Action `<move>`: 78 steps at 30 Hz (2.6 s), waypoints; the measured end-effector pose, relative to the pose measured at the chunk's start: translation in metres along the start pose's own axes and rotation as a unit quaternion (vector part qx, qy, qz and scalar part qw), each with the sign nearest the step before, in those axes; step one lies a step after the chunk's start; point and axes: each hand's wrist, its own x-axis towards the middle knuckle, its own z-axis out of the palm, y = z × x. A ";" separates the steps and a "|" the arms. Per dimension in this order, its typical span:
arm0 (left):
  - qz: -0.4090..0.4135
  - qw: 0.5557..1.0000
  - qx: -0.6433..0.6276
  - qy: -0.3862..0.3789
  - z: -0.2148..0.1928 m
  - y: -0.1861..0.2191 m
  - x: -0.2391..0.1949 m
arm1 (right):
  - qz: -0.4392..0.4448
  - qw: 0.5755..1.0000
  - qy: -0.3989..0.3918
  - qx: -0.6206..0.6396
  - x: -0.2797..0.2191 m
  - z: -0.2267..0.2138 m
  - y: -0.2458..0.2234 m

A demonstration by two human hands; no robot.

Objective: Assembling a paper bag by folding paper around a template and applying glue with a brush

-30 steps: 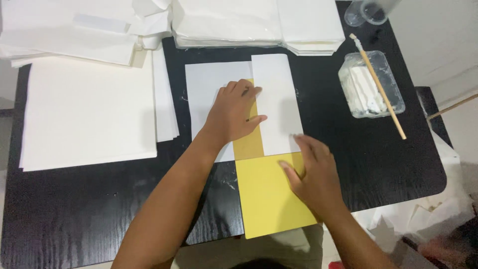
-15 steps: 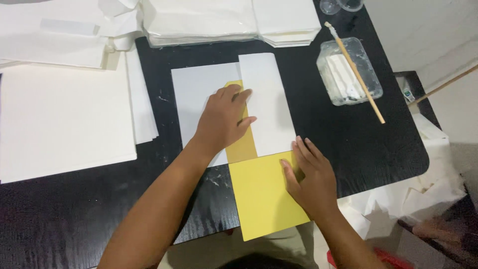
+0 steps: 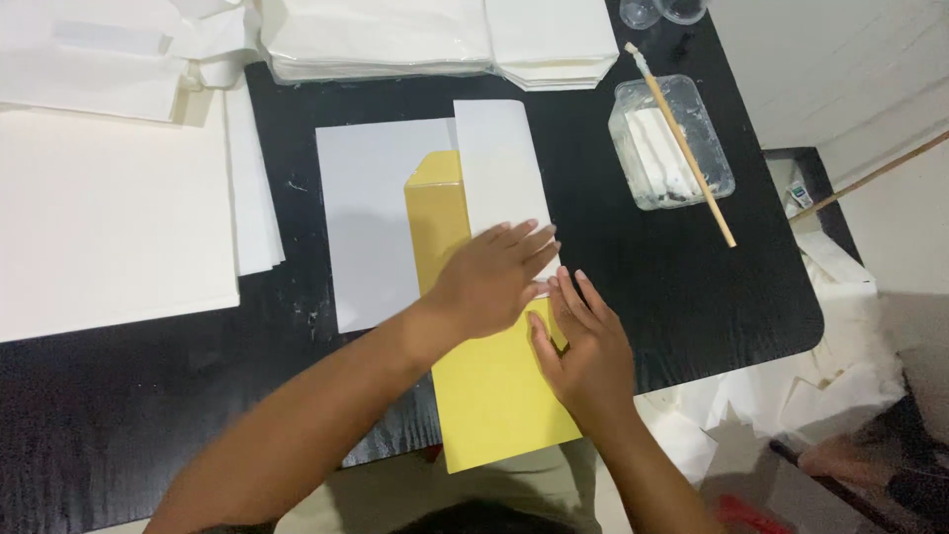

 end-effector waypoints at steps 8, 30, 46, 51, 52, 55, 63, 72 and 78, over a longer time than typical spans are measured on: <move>-0.088 0.983 0.114 -0.112 -0.003 -0.063 0.071 | 0.049 0.996 -0.011 0.073 0.001 -0.003 0.000; -0.107 0.975 0.184 -0.060 0.040 -0.035 0.055 | 0.030 0.998 0.024 0.049 -0.006 0.009 0.005; -0.118 0.979 0.142 -0.083 0.007 -0.003 0.023 | 0.062 0.997 0.013 0.042 -0.001 0.007 0.003; -0.100 0.984 0.076 -0.130 -0.029 0.043 -0.049 | 0.046 0.998 0.027 0.019 -0.001 0.004 -0.002; -0.096 0.984 0.067 -0.136 -0.030 0.044 -0.058 | 0.051 0.998 0.021 0.028 -0.001 0.003 -0.003; -0.077 0.987 0.041 -0.132 -0.035 0.035 -0.066 | 0.058 0.998 0.005 0.025 0.008 -0.004 -0.006; -0.077 0.991 -0.013 -0.109 -0.038 0.029 -0.068 | -0.087 0.996 -0.016 -0.034 0.064 0.018 0.022; -0.084 0.990 -0.065 -0.094 -0.032 0.025 -0.072 | -0.085 0.983 -0.159 -0.047 0.157 0.073 0.029; -0.077 0.991 -0.067 -0.083 -0.025 0.022 -0.074 | -0.122 0.989 -0.043 -0.079 0.184 0.103 0.033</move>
